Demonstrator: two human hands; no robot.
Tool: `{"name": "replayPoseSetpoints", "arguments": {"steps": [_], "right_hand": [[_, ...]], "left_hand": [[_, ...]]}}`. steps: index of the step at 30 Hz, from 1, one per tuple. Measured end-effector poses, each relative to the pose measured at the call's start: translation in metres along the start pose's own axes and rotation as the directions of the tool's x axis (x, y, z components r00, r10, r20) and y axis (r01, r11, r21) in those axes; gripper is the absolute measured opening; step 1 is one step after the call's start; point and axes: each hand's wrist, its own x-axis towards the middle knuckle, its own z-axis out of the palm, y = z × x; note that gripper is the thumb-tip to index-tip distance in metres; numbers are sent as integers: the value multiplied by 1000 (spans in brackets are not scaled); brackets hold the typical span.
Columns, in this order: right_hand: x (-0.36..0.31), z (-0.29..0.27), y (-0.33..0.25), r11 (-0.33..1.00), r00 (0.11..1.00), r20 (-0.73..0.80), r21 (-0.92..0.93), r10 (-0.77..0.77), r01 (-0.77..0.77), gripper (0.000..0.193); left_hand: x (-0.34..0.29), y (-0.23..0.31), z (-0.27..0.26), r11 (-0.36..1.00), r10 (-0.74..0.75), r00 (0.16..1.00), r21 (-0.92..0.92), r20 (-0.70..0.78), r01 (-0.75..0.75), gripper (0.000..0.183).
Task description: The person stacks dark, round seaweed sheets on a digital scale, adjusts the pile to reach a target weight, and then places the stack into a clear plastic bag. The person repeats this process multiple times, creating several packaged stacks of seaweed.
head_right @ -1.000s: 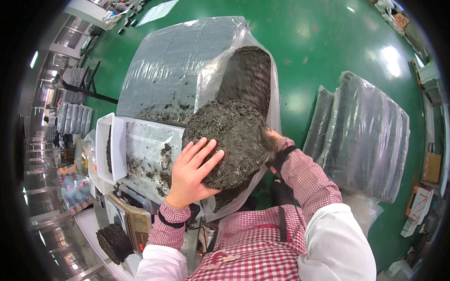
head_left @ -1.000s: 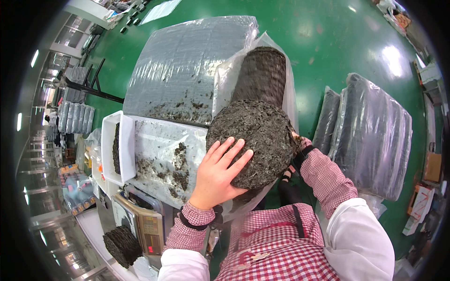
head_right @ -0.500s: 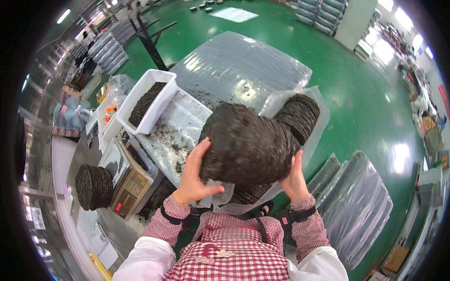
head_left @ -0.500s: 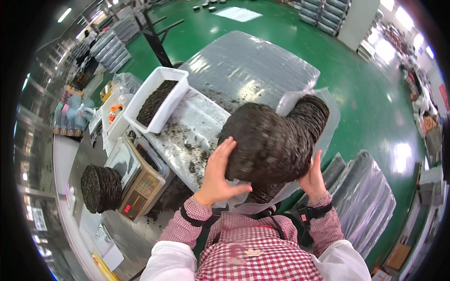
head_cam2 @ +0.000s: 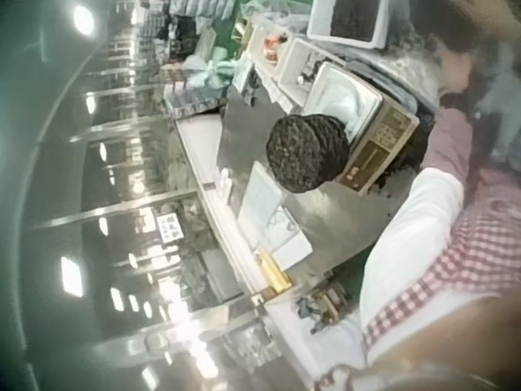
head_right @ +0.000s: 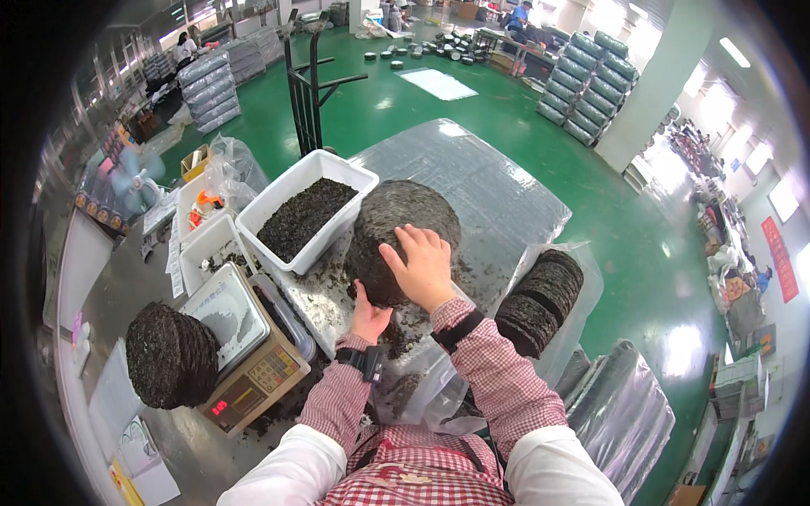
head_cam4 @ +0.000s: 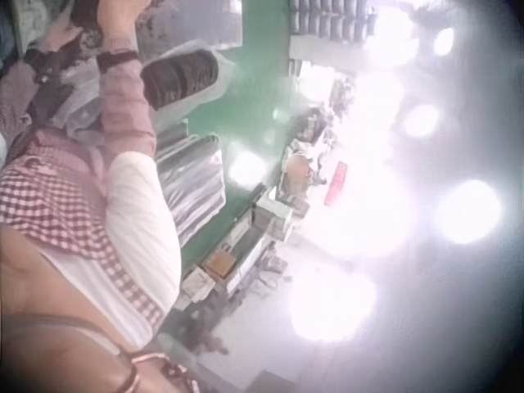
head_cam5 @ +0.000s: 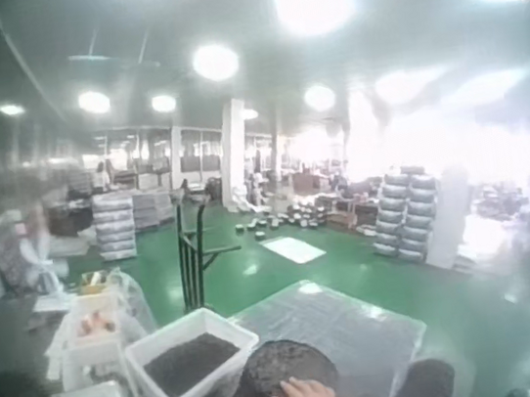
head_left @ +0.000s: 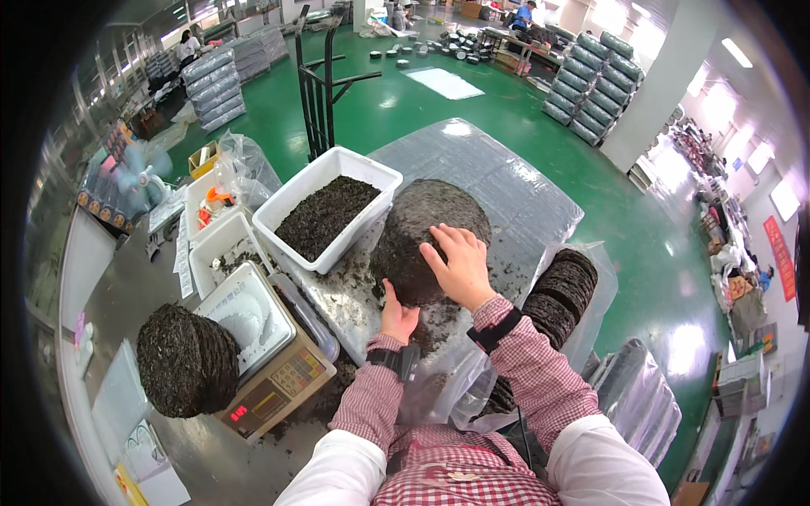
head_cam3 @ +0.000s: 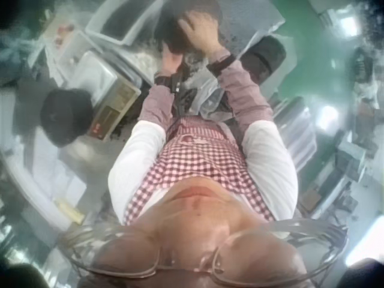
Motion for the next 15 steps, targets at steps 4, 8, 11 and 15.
{"name": "replayPoseSetpoints", "arguments": {"steps": [4,8,11,15], "right_hand": [[2,0,27,972,994,102,236,-42,17,29],[2,28,62,872,804,-404,-32,436,-489,69],[10,15,63,386,716,461,620,524,-683,94],[-12,21,6,632,905,-140,758,402,-163,86]], "left_hand": [[-54,16,27,935,-11,966,339,-258,101,69],[-82,38,95,614,605,794,602,58,-511,76],[-89,68,125,626,459,872,634,171,-454,71],[-83,77,106,758,343,893,476,289,-446,66]]}}
